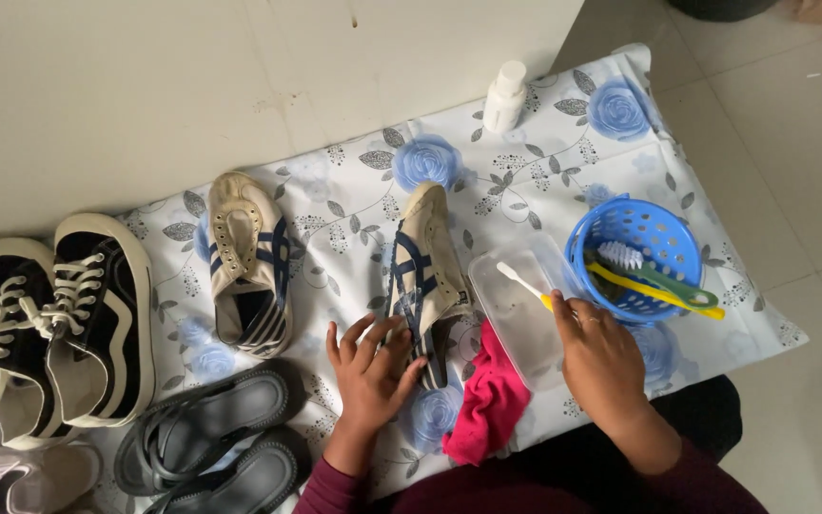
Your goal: The person scrubs a single sneaker with a toothbrush and wipes it with a cloth. They alternate between brushing and wiping the shoe's upper and side panels while other shoes remain on the table.
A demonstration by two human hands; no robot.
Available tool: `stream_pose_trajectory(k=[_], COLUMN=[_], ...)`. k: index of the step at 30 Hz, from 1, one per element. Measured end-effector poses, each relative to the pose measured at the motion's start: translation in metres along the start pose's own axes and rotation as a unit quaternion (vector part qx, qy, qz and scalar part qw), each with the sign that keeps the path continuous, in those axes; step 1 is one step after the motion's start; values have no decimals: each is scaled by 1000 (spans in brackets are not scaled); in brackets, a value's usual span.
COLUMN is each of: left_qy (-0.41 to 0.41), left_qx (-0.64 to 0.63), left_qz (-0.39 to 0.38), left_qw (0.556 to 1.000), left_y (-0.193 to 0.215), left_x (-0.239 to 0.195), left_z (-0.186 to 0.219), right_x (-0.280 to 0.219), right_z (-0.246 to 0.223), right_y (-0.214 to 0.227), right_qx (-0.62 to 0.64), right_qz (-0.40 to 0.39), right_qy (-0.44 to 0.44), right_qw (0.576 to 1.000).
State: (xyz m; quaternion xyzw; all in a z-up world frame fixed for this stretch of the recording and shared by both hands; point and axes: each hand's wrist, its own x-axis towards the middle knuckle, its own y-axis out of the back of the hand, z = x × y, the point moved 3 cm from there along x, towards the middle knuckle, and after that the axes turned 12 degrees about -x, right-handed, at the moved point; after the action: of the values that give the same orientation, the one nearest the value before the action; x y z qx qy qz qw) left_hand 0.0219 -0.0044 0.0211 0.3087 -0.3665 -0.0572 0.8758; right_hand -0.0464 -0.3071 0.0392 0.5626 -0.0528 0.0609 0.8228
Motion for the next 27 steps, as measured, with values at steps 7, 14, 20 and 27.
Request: stream_pose_trajectory(k=[7, 14, 20, 27], left_qy=[28, 29, 26, 23], left_qx=[7, 1, -5, -6], left_qz=[6, 2, 5, 6], left_qw=[1000, 1000, 1000, 1000], left_y=[3, 5, 2, 5], left_x=[-1, 0, -2, 1], left_z=[-7, -6, -8, -6], right_x=[11, 4, -8, -1], right_z=[-6, -7, -4, 2], right_y=[6, 3, 0, 6], right_qx=[-91, 28, 137, 189], right_qz=[21, -60, -86, -180], right_qy=[11, 35, 21, 22], right_qw=[996, 997, 987, 965])
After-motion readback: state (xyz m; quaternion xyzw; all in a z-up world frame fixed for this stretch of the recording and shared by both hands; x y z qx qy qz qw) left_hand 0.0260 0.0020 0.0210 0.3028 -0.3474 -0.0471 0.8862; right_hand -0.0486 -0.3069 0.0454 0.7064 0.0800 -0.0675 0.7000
